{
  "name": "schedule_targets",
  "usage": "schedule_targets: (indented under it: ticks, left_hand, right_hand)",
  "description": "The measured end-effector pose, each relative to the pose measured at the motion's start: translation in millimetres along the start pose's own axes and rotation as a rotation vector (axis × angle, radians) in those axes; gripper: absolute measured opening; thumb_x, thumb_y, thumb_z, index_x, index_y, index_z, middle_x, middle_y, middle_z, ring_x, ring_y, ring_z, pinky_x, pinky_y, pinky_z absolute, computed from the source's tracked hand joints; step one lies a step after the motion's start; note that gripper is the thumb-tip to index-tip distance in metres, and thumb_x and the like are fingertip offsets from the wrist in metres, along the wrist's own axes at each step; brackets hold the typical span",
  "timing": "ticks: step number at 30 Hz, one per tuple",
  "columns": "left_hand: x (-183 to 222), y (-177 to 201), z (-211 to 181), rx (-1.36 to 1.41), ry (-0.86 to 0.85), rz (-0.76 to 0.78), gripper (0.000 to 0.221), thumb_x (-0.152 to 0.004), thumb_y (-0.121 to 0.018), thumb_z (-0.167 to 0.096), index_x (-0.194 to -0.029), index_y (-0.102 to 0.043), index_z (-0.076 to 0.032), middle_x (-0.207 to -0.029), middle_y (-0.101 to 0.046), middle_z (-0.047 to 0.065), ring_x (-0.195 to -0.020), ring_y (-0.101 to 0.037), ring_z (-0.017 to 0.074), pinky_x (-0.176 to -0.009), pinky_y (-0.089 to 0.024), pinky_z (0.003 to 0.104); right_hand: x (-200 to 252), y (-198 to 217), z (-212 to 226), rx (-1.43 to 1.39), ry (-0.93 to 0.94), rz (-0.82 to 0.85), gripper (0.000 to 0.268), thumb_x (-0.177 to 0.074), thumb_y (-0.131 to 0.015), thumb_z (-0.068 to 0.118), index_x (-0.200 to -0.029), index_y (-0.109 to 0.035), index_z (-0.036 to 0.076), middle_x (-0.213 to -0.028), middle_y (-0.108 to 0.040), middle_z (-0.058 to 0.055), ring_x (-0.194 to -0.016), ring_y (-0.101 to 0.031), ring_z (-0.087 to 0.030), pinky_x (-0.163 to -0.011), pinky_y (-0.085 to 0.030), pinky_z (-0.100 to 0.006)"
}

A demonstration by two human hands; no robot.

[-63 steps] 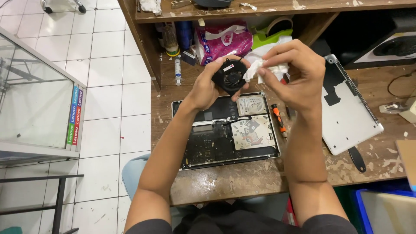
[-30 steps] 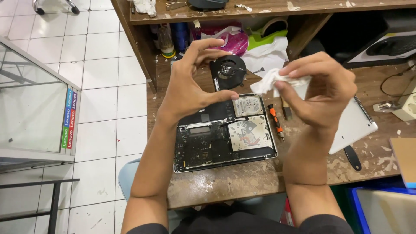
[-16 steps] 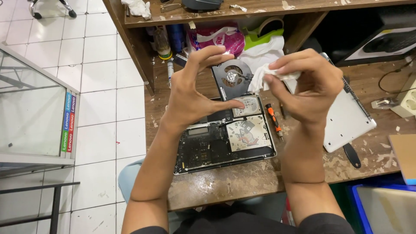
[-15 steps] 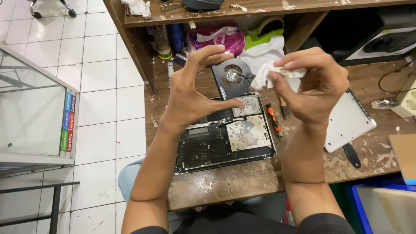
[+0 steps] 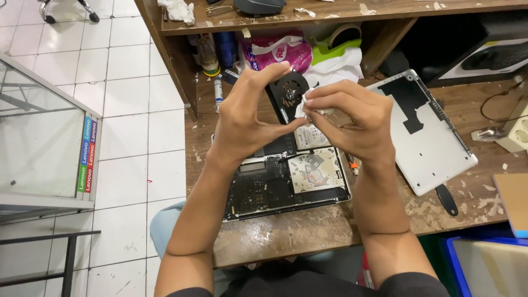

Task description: Cleaning a laptop fan using a tissue and reinstalling it into the laptop chassis

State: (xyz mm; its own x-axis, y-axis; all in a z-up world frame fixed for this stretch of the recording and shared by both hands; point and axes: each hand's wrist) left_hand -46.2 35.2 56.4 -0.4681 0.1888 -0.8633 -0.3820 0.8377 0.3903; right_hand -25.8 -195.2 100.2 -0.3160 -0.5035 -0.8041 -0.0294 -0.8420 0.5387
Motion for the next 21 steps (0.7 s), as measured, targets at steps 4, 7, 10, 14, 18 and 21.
schedule_targets:
  ticks: [4, 7, 10, 14, 18, 21]
  left_hand:
    - [1, -1, 3, -0.021, -0.038, 0.015, 0.089, -0.093, -0.108, -0.034, -0.151, -0.050, 0.001, -0.144, -0.068, 0.018, -0.121, -0.075, 0.0300, -0.115, -0.066, 0.041]
    - [0, 2, -1, -0.010, -0.048, 0.012, 0.089, -0.095, -0.105, -0.039, -0.152, -0.050, 0.000, -0.144, -0.068, 0.017, -0.119, -0.074, 0.0299, -0.112, -0.066, 0.042]
    - [2, -1, 2, 0.002, -0.077, -0.012, 0.088, -0.096, -0.104, -0.039, -0.153, -0.050, 0.001, -0.144, -0.068, 0.017, -0.117, -0.074, 0.0307, -0.110, -0.067, 0.043]
    - [3, -3, 9, -0.027, -0.130, -0.060, 0.090, -0.094, -0.106, -0.042, -0.149, -0.051, 0.003, -0.143, -0.069, 0.019, -0.116, -0.077, 0.0314, -0.106, -0.069, 0.042]
    - [8, 4, 2, -0.027, -0.065, -0.058, 0.090, -0.097, -0.108, -0.039, -0.153, -0.050, 0.000, -0.146, -0.068, 0.017, -0.120, -0.076, 0.0307, -0.107, -0.068, 0.040]
    - [-1, 11, -3, 0.032, -0.027, -0.080, 0.077, -0.103, -0.104, -0.032, -0.149, -0.054, 0.003, -0.145, -0.069, 0.016, -0.117, -0.074, 0.0328, -0.107, -0.065, 0.041]
  right_hand:
    - [1, 7, 3, -0.085, 0.016, 0.098, 0.010, -0.096, -0.075, -0.005, -0.105, -0.080, -0.005, -0.108, -0.080, -0.022, -0.094, -0.080, -0.029, -0.080, -0.066, -0.032]
    - [3, 12, 2, -0.153, 0.010, 0.129, 0.017, -0.098, -0.066, -0.005, -0.108, -0.080, -0.005, -0.112, -0.080, -0.023, -0.093, -0.081, -0.029, -0.075, -0.064, -0.031]
    - [6, 15, -1, -0.191, 0.000, 0.150, 0.016, -0.103, -0.070, -0.007, -0.117, -0.077, -0.005, -0.113, -0.081, -0.021, -0.096, -0.083, -0.030, -0.078, -0.066, -0.031]
    - [-4, 18, 8, -0.220, -0.104, 0.136, 0.009, -0.101, -0.077, -0.010, -0.109, -0.077, -0.007, -0.111, -0.079, -0.024, -0.103, -0.080, -0.033, -0.093, -0.067, -0.036]
    - [3, 19, 10, -0.161, -0.138, 0.163, 0.014, -0.106, -0.082, -0.011, -0.116, -0.078, -0.003, -0.116, -0.072, -0.023, -0.099, -0.072, -0.028, -0.088, -0.060, -0.036]
    - [2, 13, 9, -0.103, -0.091, 0.179, 0.008, -0.112, -0.080, -0.005, -0.120, -0.079, -0.005, -0.114, -0.073, -0.025, -0.101, -0.071, -0.033, -0.088, -0.057, -0.040]
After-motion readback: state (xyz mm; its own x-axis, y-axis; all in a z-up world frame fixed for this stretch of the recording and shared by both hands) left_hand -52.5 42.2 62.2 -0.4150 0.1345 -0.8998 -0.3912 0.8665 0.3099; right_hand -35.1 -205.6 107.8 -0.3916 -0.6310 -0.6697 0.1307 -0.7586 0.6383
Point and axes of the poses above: each hand's wrist, its own x-axis away from the middle knuckle, its own y-axis out of the back of the hand, z = x × y
